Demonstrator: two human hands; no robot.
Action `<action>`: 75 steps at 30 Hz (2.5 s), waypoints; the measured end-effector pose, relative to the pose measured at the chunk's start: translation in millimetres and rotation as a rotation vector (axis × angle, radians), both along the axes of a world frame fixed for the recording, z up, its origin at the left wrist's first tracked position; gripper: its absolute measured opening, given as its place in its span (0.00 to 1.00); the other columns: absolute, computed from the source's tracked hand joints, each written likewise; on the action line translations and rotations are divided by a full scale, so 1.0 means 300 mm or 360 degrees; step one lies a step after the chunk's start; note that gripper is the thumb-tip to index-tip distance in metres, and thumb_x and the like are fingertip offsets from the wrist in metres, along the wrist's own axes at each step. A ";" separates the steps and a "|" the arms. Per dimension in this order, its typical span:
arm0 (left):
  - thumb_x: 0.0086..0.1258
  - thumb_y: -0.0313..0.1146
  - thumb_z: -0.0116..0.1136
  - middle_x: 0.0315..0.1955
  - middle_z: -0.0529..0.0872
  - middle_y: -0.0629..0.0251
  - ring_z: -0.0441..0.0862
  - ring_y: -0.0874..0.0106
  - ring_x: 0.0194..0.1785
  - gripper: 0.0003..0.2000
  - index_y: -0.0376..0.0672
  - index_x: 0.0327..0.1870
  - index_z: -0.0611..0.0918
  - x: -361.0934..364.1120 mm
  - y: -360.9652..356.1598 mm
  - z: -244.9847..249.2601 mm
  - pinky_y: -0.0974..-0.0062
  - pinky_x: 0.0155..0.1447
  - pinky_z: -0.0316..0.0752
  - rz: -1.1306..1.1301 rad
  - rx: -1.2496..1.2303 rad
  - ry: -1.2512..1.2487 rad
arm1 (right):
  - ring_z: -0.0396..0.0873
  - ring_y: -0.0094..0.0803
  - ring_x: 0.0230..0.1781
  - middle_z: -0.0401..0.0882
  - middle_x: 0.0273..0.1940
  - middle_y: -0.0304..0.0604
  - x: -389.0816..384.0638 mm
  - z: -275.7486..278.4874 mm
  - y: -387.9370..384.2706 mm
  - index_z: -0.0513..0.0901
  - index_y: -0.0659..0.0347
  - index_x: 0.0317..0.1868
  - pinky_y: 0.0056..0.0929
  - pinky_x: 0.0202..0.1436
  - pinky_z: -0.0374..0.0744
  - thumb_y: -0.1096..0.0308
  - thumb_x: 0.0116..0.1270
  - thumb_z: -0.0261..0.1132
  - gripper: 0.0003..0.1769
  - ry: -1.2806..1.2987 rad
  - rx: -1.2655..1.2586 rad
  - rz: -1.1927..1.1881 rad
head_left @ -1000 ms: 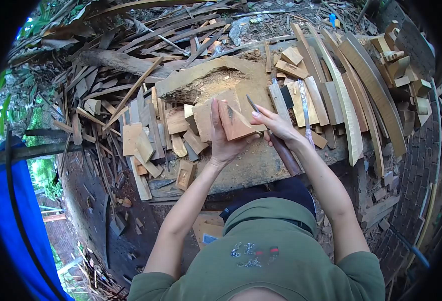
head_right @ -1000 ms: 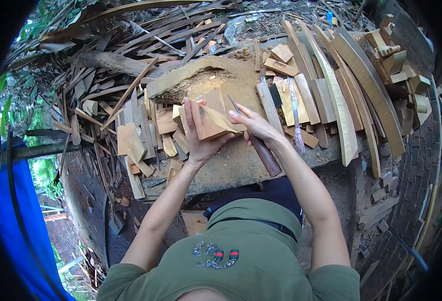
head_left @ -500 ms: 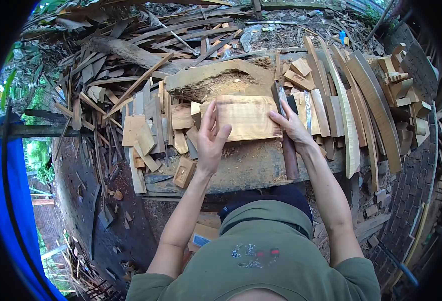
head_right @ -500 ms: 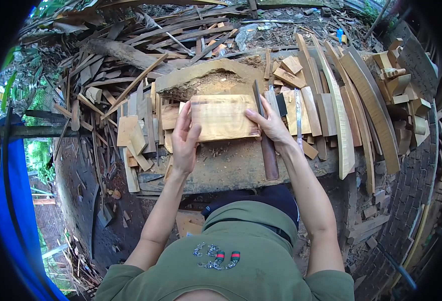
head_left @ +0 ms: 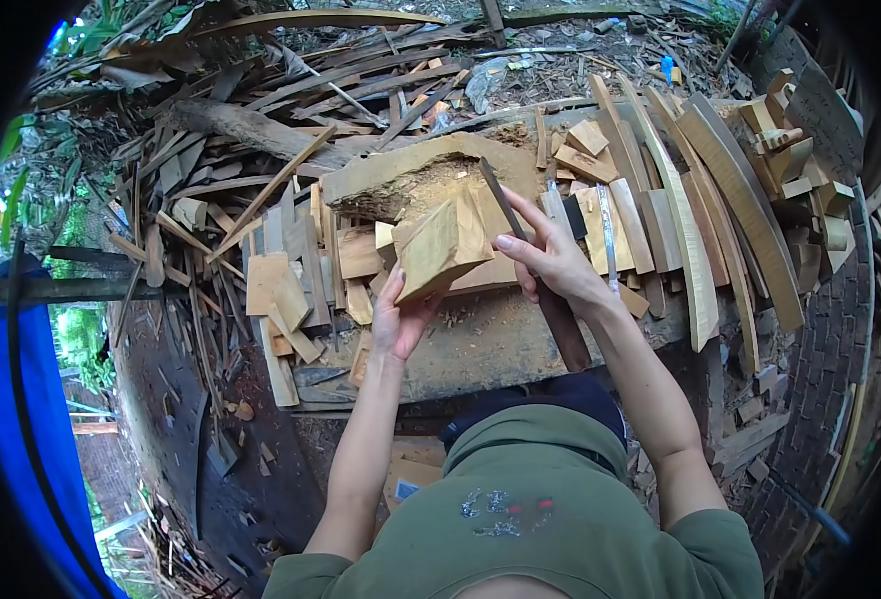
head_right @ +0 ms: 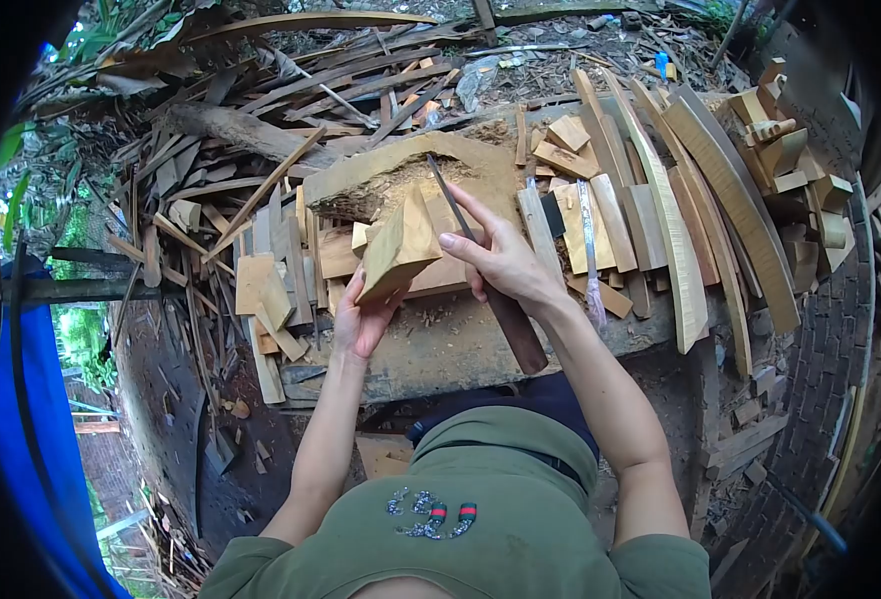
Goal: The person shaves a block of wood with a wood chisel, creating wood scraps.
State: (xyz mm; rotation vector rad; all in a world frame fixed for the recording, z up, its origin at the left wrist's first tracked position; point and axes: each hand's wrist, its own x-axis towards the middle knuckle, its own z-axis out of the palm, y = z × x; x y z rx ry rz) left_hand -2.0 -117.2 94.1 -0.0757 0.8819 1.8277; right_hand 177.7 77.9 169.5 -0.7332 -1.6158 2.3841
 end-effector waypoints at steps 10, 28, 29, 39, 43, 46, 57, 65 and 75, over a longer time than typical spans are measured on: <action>0.62 0.14 0.65 0.52 0.83 0.58 0.79 0.61 0.64 0.16 0.39 0.48 0.77 -0.020 0.093 -0.018 0.65 0.66 0.78 -0.0055 -0.0333 0.2253 | 0.71 0.16 0.20 0.75 0.35 0.33 -0.118 -0.210 0.074 0.59 0.49 0.79 0.18 0.19 0.74 0.54 0.72 0.67 0.40 -0.0321 -0.0163 -0.0504; 0.55 0.11 0.59 0.62 0.71 0.52 0.69 0.50 0.67 0.43 0.41 0.77 0.61 -0.134 0.013 -0.250 0.55 0.77 0.62 -0.0367 -0.0953 0.3163 | 0.78 0.17 0.31 0.73 0.69 0.51 -0.128 -0.425 0.030 0.45 0.44 0.83 0.16 0.21 0.75 0.75 0.67 0.64 0.51 -0.0165 0.0047 -0.0032; 0.55 0.10 0.57 0.62 0.72 0.52 0.69 0.50 0.67 0.44 0.41 0.78 0.59 -0.156 -0.001 -0.265 0.55 0.77 0.62 -0.0488 -0.1032 0.3372 | 0.78 0.16 0.32 0.72 0.70 0.52 -0.127 -0.423 0.024 0.45 0.42 0.83 0.16 0.21 0.74 0.76 0.68 0.63 0.50 -0.0113 0.0201 0.0029; 0.63 0.17 0.47 0.72 0.64 0.42 0.62 0.43 0.74 0.38 0.35 0.78 0.54 -0.221 0.036 -0.217 0.56 0.74 0.66 -0.0952 -0.1020 0.2781 | 0.80 0.46 0.63 0.82 0.61 0.50 -0.176 -0.559 -0.026 0.51 0.39 0.81 0.41 0.67 0.76 0.78 0.66 0.61 0.47 -0.0191 0.0750 -0.0327; 0.72 0.41 0.55 0.69 0.68 0.42 0.67 0.48 0.72 0.34 0.34 0.75 0.62 -0.124 0.123 -0.287 0.57 0.75 0.62 -0.0579 -0.1192 0.2787 | 0.82 0.42 0.61 0.83 0.60 0.49 -0.118 -0.559 -0.019 0.51 0.39 0.82 0.38 0.63 0.78 0.76 0.67 0.62 0.47 -0.0284 0.0709 -0.0373; 0.68 0.59 0.61 0.64 0.76 0.48 0.68 0.51 0.71 0.37 0.38 0.68 0.72 -0.126 0.189 -0.271 0.57 0.77 0.57 -0.0661 -0.1619 0.3289 | 0.83 0.37 0.54 0.84 0.58 0.49 -0.108 -0.576 0.006 0.52 0.41 0.82 0.35 0.61 0.78 0.74 0.69 0.62 0.45 -0.0258 0.0707 -0.0338; 0.43 0.60 0.79 0.63 0.76 0.60 0.74 0.57 0.66 0.51 0.50 0.71 0.70 -0.082 0.333 -0.169 0.53 0.65 0.70 -0.1169 -0.1527 0.3093 | 0.87 0.27 0.31 0.87 0.46 0.46 -0.091 -0.509 0.020 0.58 0.51 0.80 0.29 0.42 0.84 0.72 0.68 0.64 0.41 -0.0349 0.0350 -0.0381; 0.49 0.57 0.77 0.64 0.75 0.63 0.74 0.55 0.62 0.51 0.52 0.76 0.66 -0.044 0.295 -0.210 0.53 0.63 0.70 -0.1024 -0.1709 0.2807 | 0.88 0.29 0.28 0.86 0.37 0.46 -0.148 -0.543 -0.006 0.60 0.53 0.79 0.30 0.39 0.84 0.70 0.66 0.66 0.41 -0.0541 0.0348 -0.0505; 0.55 0.50 0.74 0.69 0.75 0.67 0.69 0.61 0.73 0.42 0.62 0.75 0.69 -0.197 0.380 -0.194 0.48 0.73 0.57 -0.1436 -0.1064 0.3099 | 0.82 0.28 0.22 0.84 0.30 0.47 -0.100 -0.496 -0.021 0.67 0.54 0.76 0.34 0.41 0.83 0.62 0.75 0.60 0.30 -0.0572 0.0251 -0.0257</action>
